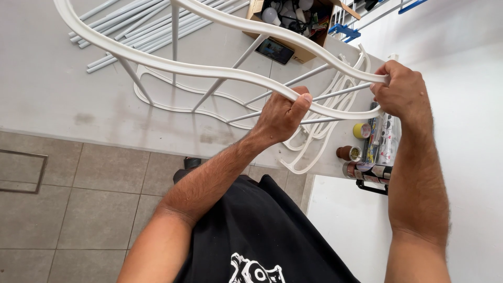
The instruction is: Assembling a multi-tier shoe rack by manually inserting white support bars into pre-molded side frames on a white table.
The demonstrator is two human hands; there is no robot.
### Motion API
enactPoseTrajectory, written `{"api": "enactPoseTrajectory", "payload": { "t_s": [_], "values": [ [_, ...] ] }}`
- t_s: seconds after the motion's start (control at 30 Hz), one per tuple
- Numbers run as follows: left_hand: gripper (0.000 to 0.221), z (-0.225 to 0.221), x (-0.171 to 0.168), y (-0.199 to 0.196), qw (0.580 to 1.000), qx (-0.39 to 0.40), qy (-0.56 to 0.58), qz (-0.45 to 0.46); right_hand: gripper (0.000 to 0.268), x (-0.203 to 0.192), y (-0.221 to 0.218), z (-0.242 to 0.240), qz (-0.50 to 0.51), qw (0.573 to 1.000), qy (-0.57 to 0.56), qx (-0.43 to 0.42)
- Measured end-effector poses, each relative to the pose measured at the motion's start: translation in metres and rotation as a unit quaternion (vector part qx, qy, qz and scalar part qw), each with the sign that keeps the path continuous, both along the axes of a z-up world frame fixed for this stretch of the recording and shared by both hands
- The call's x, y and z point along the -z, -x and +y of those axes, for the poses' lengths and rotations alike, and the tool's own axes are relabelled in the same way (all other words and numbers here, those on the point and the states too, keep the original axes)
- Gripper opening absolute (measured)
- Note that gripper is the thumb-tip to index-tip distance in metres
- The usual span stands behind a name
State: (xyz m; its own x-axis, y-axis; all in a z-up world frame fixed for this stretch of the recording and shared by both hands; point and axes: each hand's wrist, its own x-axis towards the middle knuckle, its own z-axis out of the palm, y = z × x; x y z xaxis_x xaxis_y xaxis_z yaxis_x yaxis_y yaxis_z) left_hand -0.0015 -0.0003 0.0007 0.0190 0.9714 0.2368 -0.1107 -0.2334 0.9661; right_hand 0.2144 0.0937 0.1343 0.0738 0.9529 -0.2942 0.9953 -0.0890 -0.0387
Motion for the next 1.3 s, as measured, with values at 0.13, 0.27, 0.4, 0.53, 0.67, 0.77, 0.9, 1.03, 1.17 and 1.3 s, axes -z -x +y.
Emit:
{"api": "enactPoseTrajectory", "payload": {
  "t_s": [0.13, 0.27, 0.4, 0.53, 0.67, 0.77, 0.9, 1.03, 1.17, 1.3],
  "values": [
    [0.046, 0.000, 0.001, 0.000, 1.000, -0.003, 0.001, 0.005, 0.028, -0.005, -0.009, 0.000, 0.064, 0.997, 0.041, 0.009],
    [0.044, 0.004, -0.001, 0.001, 1.000, 0.008, 0.014, -0.004, 0.064, 0.004, -0.033, -0.001, 0.254, 0.962, 0.072, -0.066],
    [0.043, 0.004, -0.002, 0.002, 1.000, 0.009, 0.014, -0.012, 0.073, 0.028, -0.059, -0.001, 0.379, 0.923, 0.018, -0.067],
    [0.046, 0.002, -0.003, 0.002, 1.000, 0.012, 0.006, -0.010, 0.045, 0.053, -0.071, 0.008, 0.416, 0.909, 0.008, 0.018],
    [0.045, 0.005, 0.000, 0.001, 1.000, 0.007, 0.014, -0.003, 0.052, 0.070, -0.069, 0.013, 0.519, 0.844, 0.014, 0.137],
    [0.047, 0.004, -0.001, 0.002, 1.000, 0.008, 0.008, -0.006, 0.049, 0.086, -0.080, 0.019, 0.597, 0.787, 0.038, 0.151],
    [0.048, 0.006, -0.001, 0.001, 1.000, 0.001, -0.002, -0.004, 0.046, 0.087, -0.059, 0.015, 0.740, 0.664, 0.069, 0.074],
    [0.042, 0.010, -0.001, 0.002, 1.000, 0.009, 0.019, 0.005, 0.042, 0.090, -0.050, 0.022, 0.789, 0.605, 0.056, 0.094],
    [0.041, 0.010, -0.002, 0.001, 1.000, 0.009, 0.017, 0.004, 0.040, 0.103, -0.070, 0.036, 0.808, 0.577, 0.076, 0.090],
    [0.042, 0.008, -0.006, 0.003, 1.000, 0.004, 0.021, -0.004, 0.037, 0.118, -0.081, 0.046, 0.832, 0.543, 0.098, 0.055]
  ]
}}
